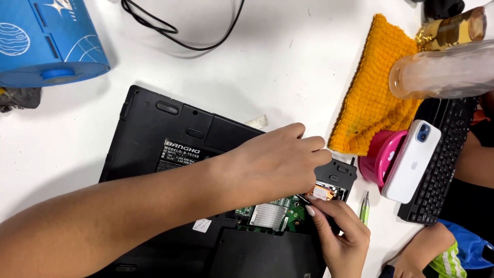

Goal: Connecting a ribbon cable and cleaning internal components of a laptop during a repair process.

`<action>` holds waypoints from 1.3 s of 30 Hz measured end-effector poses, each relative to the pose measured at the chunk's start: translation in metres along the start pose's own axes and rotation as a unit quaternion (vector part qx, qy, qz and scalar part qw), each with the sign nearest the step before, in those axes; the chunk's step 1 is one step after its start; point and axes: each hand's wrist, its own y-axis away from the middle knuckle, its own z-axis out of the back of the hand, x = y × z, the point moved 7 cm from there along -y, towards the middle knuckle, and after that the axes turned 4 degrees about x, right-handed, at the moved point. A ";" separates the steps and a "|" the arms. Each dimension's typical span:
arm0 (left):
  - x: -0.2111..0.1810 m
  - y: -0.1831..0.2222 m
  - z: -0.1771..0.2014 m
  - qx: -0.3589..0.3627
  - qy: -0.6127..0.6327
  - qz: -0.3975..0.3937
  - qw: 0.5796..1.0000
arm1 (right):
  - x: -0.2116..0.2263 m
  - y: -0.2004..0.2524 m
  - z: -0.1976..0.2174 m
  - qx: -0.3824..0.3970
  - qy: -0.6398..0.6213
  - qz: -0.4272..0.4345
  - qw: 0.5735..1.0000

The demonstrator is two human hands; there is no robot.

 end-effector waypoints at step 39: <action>0.004 -0.003 -0.011 -0.004 0.069 0.025 0.997 | -0.010 -0.001 -0.004 0.021 0.006 -0.009 1.000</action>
